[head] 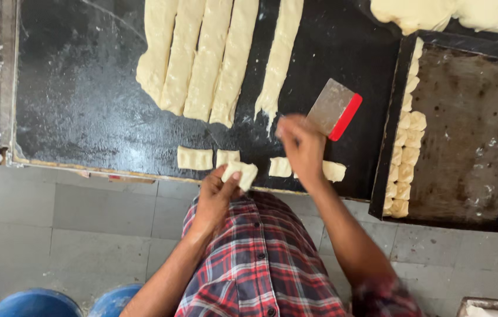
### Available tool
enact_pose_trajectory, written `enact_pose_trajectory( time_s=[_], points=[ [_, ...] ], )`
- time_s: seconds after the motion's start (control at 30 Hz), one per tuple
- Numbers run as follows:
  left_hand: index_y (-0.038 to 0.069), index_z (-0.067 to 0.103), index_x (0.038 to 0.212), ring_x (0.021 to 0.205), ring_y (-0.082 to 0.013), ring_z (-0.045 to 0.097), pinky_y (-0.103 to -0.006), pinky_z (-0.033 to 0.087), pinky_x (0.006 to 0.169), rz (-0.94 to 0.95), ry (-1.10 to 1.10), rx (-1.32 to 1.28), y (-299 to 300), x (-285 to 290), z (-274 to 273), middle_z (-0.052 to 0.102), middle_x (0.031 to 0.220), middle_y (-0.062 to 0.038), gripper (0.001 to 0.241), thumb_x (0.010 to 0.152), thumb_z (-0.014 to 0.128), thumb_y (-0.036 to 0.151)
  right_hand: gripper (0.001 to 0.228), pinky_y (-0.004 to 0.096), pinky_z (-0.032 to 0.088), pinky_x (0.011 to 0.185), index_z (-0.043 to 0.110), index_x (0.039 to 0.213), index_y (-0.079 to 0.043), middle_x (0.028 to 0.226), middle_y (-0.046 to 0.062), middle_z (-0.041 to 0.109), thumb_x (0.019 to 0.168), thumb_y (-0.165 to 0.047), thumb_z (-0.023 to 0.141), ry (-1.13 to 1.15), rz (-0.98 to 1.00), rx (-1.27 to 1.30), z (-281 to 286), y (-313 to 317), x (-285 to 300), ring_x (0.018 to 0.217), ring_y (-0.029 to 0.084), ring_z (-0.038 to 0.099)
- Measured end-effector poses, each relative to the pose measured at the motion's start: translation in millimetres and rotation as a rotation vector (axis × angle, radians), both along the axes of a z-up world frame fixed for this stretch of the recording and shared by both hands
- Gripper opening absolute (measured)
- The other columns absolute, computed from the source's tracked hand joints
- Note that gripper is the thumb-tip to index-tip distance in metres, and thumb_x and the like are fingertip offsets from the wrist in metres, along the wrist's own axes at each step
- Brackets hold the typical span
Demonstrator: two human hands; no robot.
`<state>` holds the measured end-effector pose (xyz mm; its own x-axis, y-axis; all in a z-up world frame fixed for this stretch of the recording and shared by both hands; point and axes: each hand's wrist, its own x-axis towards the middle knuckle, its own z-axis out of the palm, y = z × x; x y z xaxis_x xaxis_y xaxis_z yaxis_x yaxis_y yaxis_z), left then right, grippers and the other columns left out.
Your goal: The person cuts long strips of dough into smaller pieces using a bench scraper and arranges them on a baking tray. They repeatedly pick up dough pieces, shape them by hand, and place them in rows on the tray.
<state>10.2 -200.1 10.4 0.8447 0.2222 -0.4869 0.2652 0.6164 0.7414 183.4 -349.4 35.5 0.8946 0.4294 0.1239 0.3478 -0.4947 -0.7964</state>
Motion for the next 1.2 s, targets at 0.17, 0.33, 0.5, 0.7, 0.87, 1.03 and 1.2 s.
enact_pose_trajectory(
  time_s=[0.17, 0.33, 0.5, 0.7, 0.87, 1.03, 1.2],
  points=[
    [-0.003, 0.062, 0.131, 0.091, -0.0048, 0.062, -0.0205, 0.05, 0.077, -0.008, -0.021, 0.282, 17.1, -2.9, 18.6, 0.074, 0.107, -0.002, 0.033, 0.102, 0.062, 0.012, 0.012, 0.043, 0.056, 0.088, 0.07, 0.101, 0.004, 0.108, 0.017, 0.07, 0.091, -0.001, 0.072, -0.408, 0.128, -0.035, -32.7, 44.6, 40.2, 0.101, 0.037, 0.068],
    [-0.003, 0.07, 0.127, 0.072, -0.0077, 0.059, -0.0261, 0.048, 0.062, -0.113, 0.126, 0.622, 51.6, 2.5, 42.2, 0.077, 0.087, -0.008, 0.029, 0.104, 0.063, 0.014, 0.006, 0.043, 0.056, 0.091, 0.07, 0.1, 0.003, 0.108, 0.016, 0.07, 0.095, 0.0, 0.069, -0.455, 0.1, -0.162, -54.4, 40.8, 21.5, 0.104, 0.037, 0.069],
    [-0.003, 0.061, 0.128, 0.079, -0.0045, 0.065, -0.0254, 0.053, 0.068, -0.093, -0.066, 0.64, 79.7, 21.2, 47.2, 0.074, 0.097, -0.009, 0.035, 0.098, 0.068, 0.012, 0.005, 0.042, 0.057, 0.09, 0.07, 0.097, 0.002, 0.108, 0.016, 0.072, 0.094, 0.002, 0.066, -0.358, 0.122, -0.274, -52.7, 30.2, 3.9, 0.104, 0.035, 0.07],
    [-0.001, 0.068, 0.125, 0.078, -0.0069, 0.063, -0.0233, 0.053, 0.069, -0.184, -0.088, 0.638, 87.7, 32.1, 40.3, 0.076, 0.093, -0.006, 0.028, 0.101, 0.064, 0.011, 0.021, 0.035, 0.055, 0.088, 0.076, 0.112, -0.001, 0.106, 0.013, 0.074, 0.095, 0.001, 0.064, 0.934, 0.123, 0.346, 8.9, -2.4, -18.4, 0.1, 0.022, 0.072],
    [0.0, 0.064, 0.13, 0.089, -0.0067, 0.067, -0.0227, 0.056, 0.077, -0.254, -0.14, 0.295, 62.9, 40.1, 32.6, 0.074, 0.106, -0.003, 0.029, 0.102, 0.06, 0.01, 0.039, 0.032, 0.056, 0.1, 0.065, 0.129, -0.008, 0.12, 0.008, 0.071, 0.092, 0.005, 0.064, 0.563, 0.067, 0.595, 45.7, 21.5, -60.4, 0.115, 0.019, 0.067],
    [0.005, 0.053, 0.14, 0.101, -0.0089, 0.072, -0.0224, 0.059, 0.09, -0.227, -0.046, -0.347, 42.3, 40.4, 40.0, 0.072, 0.116, -0.006, 0.044, 0.097, 0.054, 0.01, 0.028, 0.037, 0.053, 0.093, 0.074, 0.115, -0.007, 0.117, 0.005, 0.07, 0.088, 0.002, 0.072, -0.469, 0.287, -0.009, 60.4, 13.6, -61.1, 0.11, 0.02, 0.064],
    [-0.002, 0.054, 0.141, 0.079, -0.0068, 0.049, -0.0222, 0.041, 0.065, -0.34, -0.222, 0.31, 19.8, 40.0, 65.7, 0.065, 0.11, -0.006, 0.042, 0.101, 0.067, 0.003, 0.027, 0.03, 0.055, 0.09, 0.075, 0.12, -0.006, 0.115, 0.012, 0.065, 0.096, 0.002, 0.065, 0.269, 0.184, 0.253, 70.9, -18.0, -48.4, 0.104, 0.015, 0.064]
  ],
)
